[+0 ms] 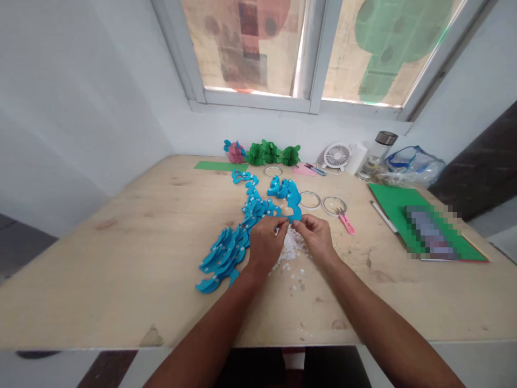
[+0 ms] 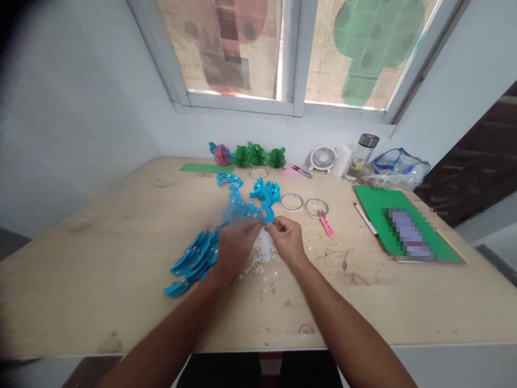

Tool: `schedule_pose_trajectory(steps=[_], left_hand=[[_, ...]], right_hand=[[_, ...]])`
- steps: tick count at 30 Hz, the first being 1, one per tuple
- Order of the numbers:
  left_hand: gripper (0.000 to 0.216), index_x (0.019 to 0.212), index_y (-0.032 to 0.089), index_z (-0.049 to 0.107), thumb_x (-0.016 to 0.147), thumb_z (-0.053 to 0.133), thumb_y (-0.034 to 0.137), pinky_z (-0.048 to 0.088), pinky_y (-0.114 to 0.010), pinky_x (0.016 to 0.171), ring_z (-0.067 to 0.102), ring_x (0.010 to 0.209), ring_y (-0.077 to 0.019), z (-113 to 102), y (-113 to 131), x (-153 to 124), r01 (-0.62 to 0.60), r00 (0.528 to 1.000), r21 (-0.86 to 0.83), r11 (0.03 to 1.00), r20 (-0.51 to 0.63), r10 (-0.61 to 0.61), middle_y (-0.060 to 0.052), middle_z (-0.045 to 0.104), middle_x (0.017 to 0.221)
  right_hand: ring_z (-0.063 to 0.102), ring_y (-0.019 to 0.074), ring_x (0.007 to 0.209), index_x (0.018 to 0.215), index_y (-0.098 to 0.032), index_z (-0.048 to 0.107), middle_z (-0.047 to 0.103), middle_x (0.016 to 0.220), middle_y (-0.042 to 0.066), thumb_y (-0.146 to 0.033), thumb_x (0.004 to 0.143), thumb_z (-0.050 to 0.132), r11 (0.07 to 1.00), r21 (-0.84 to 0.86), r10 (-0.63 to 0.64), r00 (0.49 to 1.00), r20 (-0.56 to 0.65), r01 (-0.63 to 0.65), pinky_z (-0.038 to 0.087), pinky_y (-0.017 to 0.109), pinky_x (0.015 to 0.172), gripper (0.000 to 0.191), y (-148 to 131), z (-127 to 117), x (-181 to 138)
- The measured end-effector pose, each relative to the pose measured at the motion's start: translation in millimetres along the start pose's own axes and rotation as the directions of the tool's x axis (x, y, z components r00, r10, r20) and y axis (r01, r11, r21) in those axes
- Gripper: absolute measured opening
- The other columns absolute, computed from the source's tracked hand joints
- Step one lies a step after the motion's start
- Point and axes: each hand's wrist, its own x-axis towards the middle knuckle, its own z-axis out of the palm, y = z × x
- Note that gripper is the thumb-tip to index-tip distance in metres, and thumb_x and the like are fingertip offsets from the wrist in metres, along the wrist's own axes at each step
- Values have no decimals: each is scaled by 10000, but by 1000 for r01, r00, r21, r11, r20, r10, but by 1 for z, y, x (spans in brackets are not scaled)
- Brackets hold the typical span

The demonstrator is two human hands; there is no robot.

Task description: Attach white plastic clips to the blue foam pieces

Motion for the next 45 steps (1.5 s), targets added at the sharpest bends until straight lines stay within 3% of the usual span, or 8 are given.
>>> schedule_pose_trajectory(steps=[11,17,22,30,45], left_hand=[[150,743,173,686,761,544,220,461,-228,641,633,683,-143,1,1,2,178,984,-171,969,16,-178,-8,705,736],[141,707,170,681,747,550,203,455,-222,619,626,656,-136,1,2,4,226,974,-185,956,25,-225,6,699,692],[142,738,173,672,764,536,204,461,-238,630,625,675,-143,2,-1,3,165,986,-148,975,-8,-168,-6,694,720],[85,802,173,640,767,562,170,469,-303,761,606,818,-180,4,-4,1,-105,989,-32,994,-109,101,-43,671,803],[77,722,189,611,758,569,136,462,-290,741,603,776,-163,2,-7,3,-49,998,-61,997,-35,47,-16,654,756]], right_hand=[[361,93,481,540,-165,537,426,486,-36,-408,670,629,1000,-15,22,1000,1,-22,269,224,457,290,2,0,1],[351,87,463,542,-161,556,426,475,-43,-383,672,633,1000,3,31,1000,-1,-31,261,224,455,268,0,0,1],[373,89,466,546,-159,563,469,488,-36,-386,669,645,998,36,61,998,-17,-61,269,225,460,271,0,0,1],[402,90,481,569,-158,585,508,517,-29,-361,666,653,991,112,78,997,-21,-75,287,227,484,235,1,0,2],[431,106,496,572,-156,597,525,511,-13,-414,647,659,996,71,60,998,-7,-59,304,230,482,275,2,1,1]])
